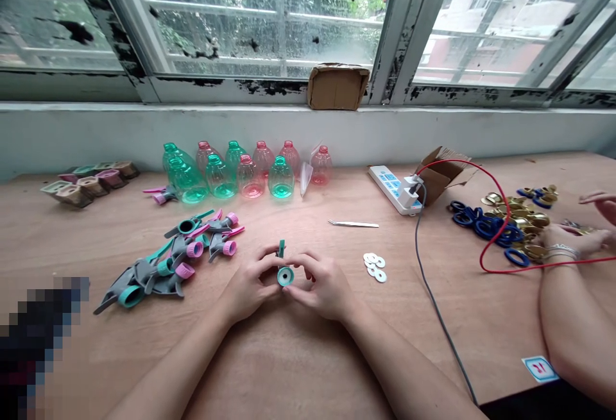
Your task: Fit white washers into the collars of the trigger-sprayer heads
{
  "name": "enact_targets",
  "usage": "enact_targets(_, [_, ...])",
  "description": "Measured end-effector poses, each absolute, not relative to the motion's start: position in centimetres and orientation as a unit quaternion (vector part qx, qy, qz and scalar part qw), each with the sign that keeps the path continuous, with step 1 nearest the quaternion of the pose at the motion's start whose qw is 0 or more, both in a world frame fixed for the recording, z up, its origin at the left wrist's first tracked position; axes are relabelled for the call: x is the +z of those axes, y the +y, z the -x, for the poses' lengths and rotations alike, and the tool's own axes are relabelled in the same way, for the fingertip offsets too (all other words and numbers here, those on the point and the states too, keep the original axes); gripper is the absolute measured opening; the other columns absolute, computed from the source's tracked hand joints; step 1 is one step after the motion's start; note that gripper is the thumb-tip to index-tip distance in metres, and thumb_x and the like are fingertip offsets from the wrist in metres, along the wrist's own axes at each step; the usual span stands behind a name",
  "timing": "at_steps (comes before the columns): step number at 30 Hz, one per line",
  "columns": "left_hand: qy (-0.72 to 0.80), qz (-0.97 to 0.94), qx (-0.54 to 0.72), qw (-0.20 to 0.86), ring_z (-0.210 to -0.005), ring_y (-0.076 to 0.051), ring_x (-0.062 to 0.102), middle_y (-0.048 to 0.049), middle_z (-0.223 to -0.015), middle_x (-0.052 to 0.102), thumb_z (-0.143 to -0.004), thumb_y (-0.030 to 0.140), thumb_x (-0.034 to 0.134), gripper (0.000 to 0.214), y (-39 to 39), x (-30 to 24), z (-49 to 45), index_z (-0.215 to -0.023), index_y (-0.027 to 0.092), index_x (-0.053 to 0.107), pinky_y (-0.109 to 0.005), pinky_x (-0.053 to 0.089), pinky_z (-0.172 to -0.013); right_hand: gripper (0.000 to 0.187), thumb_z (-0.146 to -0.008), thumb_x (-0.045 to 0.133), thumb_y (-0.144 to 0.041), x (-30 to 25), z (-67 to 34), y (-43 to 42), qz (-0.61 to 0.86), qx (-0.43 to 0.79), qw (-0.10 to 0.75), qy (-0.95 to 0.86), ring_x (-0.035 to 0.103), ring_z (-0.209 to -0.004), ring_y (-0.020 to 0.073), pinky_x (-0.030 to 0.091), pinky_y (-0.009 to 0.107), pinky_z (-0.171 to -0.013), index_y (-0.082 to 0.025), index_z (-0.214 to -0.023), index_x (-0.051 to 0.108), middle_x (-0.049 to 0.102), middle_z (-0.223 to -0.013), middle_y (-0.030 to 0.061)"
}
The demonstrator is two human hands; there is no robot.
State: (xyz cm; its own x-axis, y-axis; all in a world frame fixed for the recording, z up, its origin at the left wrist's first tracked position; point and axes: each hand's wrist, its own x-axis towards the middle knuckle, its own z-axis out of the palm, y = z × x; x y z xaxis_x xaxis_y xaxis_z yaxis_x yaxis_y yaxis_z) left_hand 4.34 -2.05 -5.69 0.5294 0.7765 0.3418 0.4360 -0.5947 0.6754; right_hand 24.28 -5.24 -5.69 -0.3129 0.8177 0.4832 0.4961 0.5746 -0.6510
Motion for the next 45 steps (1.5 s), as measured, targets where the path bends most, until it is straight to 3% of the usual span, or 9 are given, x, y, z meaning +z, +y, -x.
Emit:
enact_targets(6, [0.351,-0.841,0.31,0.27,-0.112,-0.023,0.057,-0.0069,-0.12,0.059,-0.072,0.014,0.071,0.051,-2.4,-5.5,-4.5,-0.118,0.023,0.051,-0.037,0.047,-0.097,0.025,-0.077,0.068,-0.024,-5.5,-24.8,-4.7,0.404,0.171,0.372,-0.818,0.053,-0.062,0.0101,0.043,0.022,-0.059,-0.023,-0.102,0.065,0.066,-0.094,0.0023])
enact_targets(11, [0.372,-0.845,0.328,0.199,-0.131,-0.027,0.041,-0.0097,-0.139,0.045,-0.079,0.021,0.067,0.051,-2.5,-5.0,-4.6,-0.125,0.025,0.048,-0.046,0.035,-0.11,0.023,-0.081,0.064,-0.028,-5.9,-26.9,-2.8,0.514,0.111,0.358,-0.771,0.054,-0.06,0.0132,0.042,0.025,-0.06,-0.024,-0.104,0.066,0.066,-0.08,0.0006])
enact_targets(13, [0.394,-0.841,0.326,0.176,-0.131,-0.027,0.04,-0.0087,-0.14,0.044,-0.08,0.02,0.065,0.047,-2.5,-5.0,-4.6,-0.124,0.025,0.049,-0.046,0.035,-0.11,0.031,-0.082,0.063,-0.031,-6.1,-27.4,-2.2,0.558,0.09,0.354,-0.745,0.056,-0.061,0.0146,0.044,0.027,-0.062,-0.025,-0.112,0.063,0.067,-0.086,0.0018])
enact_targets(17, [0.467,-0.82,0.315,0.103,-0.123,-0.029,0.045,-0.0091,-0.133,0.049,-0.082,0.021,0.061,0.034,-2.2,-5.2,-4.5,-0.115,0.024,0.054,-0.049,0.037,-0.105,0.039,-0.082,0.064,-0.032,-5.8,-27.6,-2.1,0.573,0.065,0.356,-0.735,0.062,-0.087,0.0211,0.049,0.032,-0.074,-0.025,-0.12,0.059,0.063,-0.113,0.007])
enact_targets(23, [0.592,-0.756,0.276,-0.049,-0.134,-0.039,0.031,-0.0182,-0.135,0.047,-0.081,0.026,0.059,0.033,-2.0,-5.1,-4.2,-0.113,0.018,0.058,-0.059,0.027,-0.106,0.016,-0.081,0.066,-0.031,-5.8,-27.3,-2.6,0.52,0.073,0.311,-0.792,0.054,-0.11,0.0261,0.045,0.042,-0.095,-0.023,-0.095,0.069,0.059,-0.116,0.0076])
enact_targets(28, [0.609,-0.743,0.264,-0.086,-0.135,-0.04,0.029,-0.0165,-0.138,0.048,-0.081,0.028,0.059,0.033,-2.1,-4.8,-4.1,-0.113,0.021,0.06,-0.062,0.024,-0.104,0.033,-0.082,0.066,-0.034,-6.1,-27.0,-2.1,0.52,0.077,0.266,-0.808,0.049,-0.119,0.0298,0.044,0.048,-0.1,-0.022,-0.113,0.067,0.055,-0.126,0.0121])
enact_targets(34, [0.624,-0.74,0.24,-0.081,-0.126,-0.038,0.04,-0.0167,-0.13,0.054,-0.081,0.031,0.059,0.029,-1.7,-5.1,-3.4,-0.107,0.021,0.061,-0.062,0.028,-0.1,0.052,-0.083,0.065,-0.034,-6.0,-27.6,-2.0,0.498,0.086,0.283,-0.815,0.036,-0.135,0.031,0.036,0.05,-0.108,-0.022,-0.132,0.054,0.033,-0.15,0.0134])
enact_targets(41, [0.509,-0.823,0.251,0.023,-0.113,-0.029,0.052,-0.0102,-0.115,0.061,-0.085,0.025,0.056,0.02,-1.9,-5.1,-3.5,-0.104,0.022,0.061,-0.049,0.037,-0.098,0.036,-0.084,0.059,-0.036,-5.9,-33.0,-1.3,0.608,0.036,0.316,-0.727,0.058,-0.108,0.0277,0.045,0.043,-0.095,-0.021,-0.116,0.064,0.056,-0.123,0.0128])
enact_targets(45, [0.414,-0.864,0.274,0.086,-0.122,-0.028,0.046,-0.0098,-0.126,0.054,-0.084,0.024,0.057,0.028,-2.3,-4.7,-4.0,-0.112,0.022,0.058,-0.043,0.039,-0.1,0.031,-0.082,0.057,-0.042,-5.1,-38.4,-2.1,0.756,0.089,0.204,-0.615,0.064,-0.082,0.0236,0.048,0.034,-0.072,-0.018,-0.094,0.072,0.068,-0.092,0.0093])
